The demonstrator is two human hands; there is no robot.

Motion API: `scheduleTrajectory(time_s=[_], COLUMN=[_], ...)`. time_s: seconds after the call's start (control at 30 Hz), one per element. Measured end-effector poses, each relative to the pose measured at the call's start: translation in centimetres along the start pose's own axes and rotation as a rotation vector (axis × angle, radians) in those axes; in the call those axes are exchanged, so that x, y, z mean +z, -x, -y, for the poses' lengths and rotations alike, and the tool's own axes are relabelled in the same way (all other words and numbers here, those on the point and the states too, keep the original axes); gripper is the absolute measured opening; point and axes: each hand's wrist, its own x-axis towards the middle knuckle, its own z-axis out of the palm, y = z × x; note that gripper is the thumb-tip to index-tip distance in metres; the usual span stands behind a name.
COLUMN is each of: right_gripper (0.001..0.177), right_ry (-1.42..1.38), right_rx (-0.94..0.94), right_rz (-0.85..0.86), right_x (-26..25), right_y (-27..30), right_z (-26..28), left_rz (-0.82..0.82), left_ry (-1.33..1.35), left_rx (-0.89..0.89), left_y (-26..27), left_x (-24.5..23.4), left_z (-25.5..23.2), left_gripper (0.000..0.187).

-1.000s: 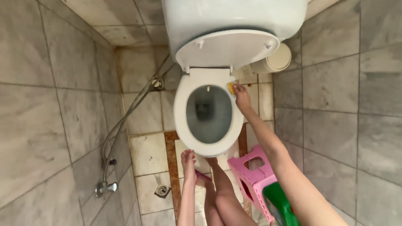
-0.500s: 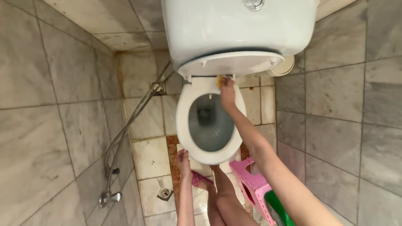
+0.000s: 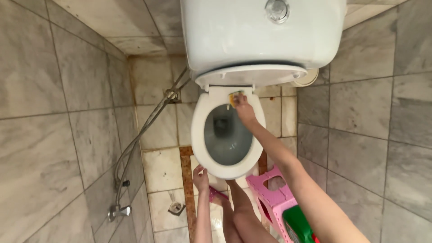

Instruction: Cleaning the toilet and sink using a sponge and cleaning liquid.

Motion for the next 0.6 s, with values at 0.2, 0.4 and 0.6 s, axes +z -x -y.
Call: scheduleTrajectory(time_s=[0.2, 0.4, 0.6], right_gripper=[0.050, 0.051, 0.042], right_ry=[0.026, -0.429, -0.675], right_rx=[0.170, 0.397, 0.650], right_rz=[-0.128, -0.113, -0.313], right_x=[-0.6, -2.6, 0.1], right_y=[7.3, 17.5, 26.5], right_z=[-4.5, -4.9, -7.8], left_rz=[0.007, 0.038, 0.148], left_ry=[-0.034, -0.045, 0.403], left_rx=[-0.112, -0.115, -0.172], left_y=[1.0, -0.7, -1.1], left_x=[-0.3, 0.5, -0.6], left_z=[-1.5, 0.6, 0.9], left_gripper=[0.042, 0.040, 0.037])
